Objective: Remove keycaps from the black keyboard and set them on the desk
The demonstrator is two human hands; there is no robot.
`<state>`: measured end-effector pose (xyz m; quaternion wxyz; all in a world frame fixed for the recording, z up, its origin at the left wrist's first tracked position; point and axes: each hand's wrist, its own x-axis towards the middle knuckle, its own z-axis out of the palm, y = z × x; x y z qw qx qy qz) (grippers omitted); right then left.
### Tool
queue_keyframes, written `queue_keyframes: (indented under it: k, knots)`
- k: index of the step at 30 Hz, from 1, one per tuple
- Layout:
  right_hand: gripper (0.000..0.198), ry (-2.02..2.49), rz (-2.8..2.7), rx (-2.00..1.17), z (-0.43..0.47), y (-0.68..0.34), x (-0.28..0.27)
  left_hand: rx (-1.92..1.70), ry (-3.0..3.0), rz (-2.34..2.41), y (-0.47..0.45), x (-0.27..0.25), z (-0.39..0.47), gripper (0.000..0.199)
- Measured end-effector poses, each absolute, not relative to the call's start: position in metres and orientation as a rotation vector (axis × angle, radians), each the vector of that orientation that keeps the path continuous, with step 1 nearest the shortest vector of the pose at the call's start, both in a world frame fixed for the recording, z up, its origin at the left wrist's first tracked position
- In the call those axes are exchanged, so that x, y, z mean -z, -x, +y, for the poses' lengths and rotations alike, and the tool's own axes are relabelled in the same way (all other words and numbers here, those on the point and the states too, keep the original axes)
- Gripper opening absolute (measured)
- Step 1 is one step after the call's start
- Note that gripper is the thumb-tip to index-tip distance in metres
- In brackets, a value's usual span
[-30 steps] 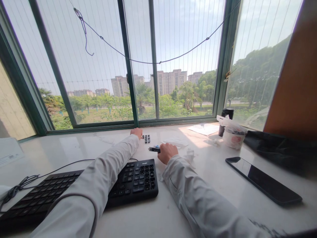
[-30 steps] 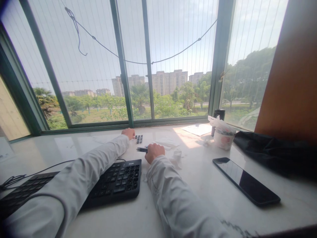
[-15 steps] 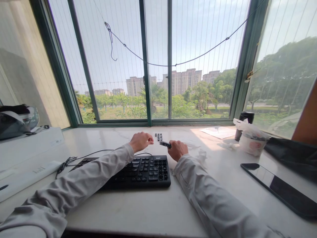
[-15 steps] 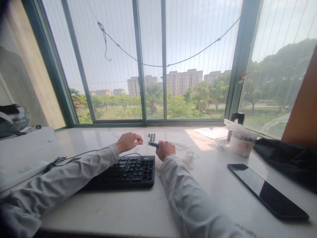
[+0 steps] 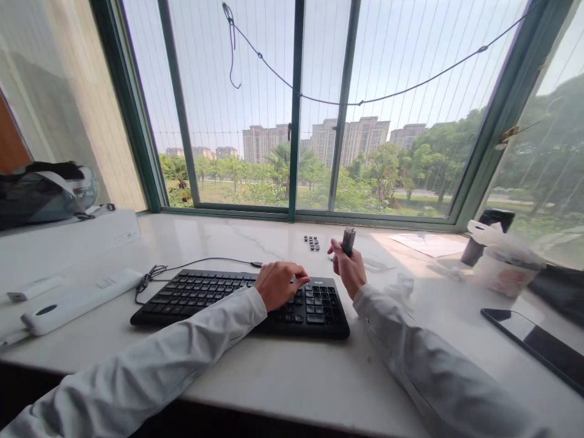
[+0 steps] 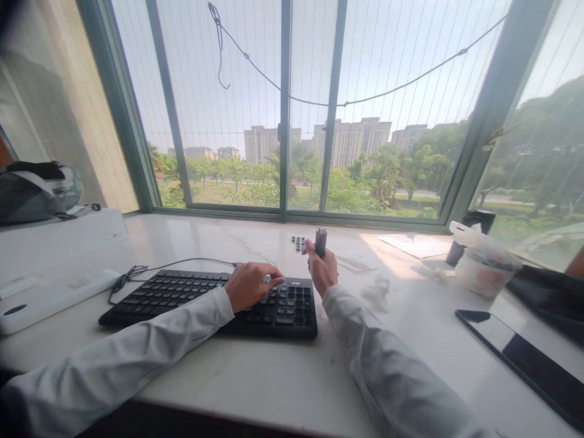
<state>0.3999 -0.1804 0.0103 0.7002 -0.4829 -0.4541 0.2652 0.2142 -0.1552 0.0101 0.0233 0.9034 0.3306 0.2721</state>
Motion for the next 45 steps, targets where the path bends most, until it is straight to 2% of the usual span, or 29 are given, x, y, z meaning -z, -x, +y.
queue_keyframes:
  k: [4,7,22,28,45]
  knots:
    - [0.039,0.787,-0.837,-0.947,-0.189,-0.366,-0.011,-0.857,-2.7,0.923,-0.212,-0.009,-0.16,0.031]
    - [0.039,0.737,-0.792,-1.045,-0.197,-0.351,-0.008,-0.837,-2.674,0.903,-0.212,-0.005,-0.162,0.029]
    - [0.038,0.775,-0.768,-0.999,-0.207,-0.345,-0.013,-0.768,-2.727,0.796,-0.213,-0.002,-0.166,0.02]
    - [0.031,0.899,-0.727,-0.88,-0.206,-0.351,-0.013,-0.754,-2.71,0.823,-0.214,-0.004,-0.168,0.021]
    - [0.032,0.927,-0.717,-0.885,-0.205,-0.343,-0.003,-0.612,-2.801,0.878,-0.211,-0.009,-0.168,0.023]
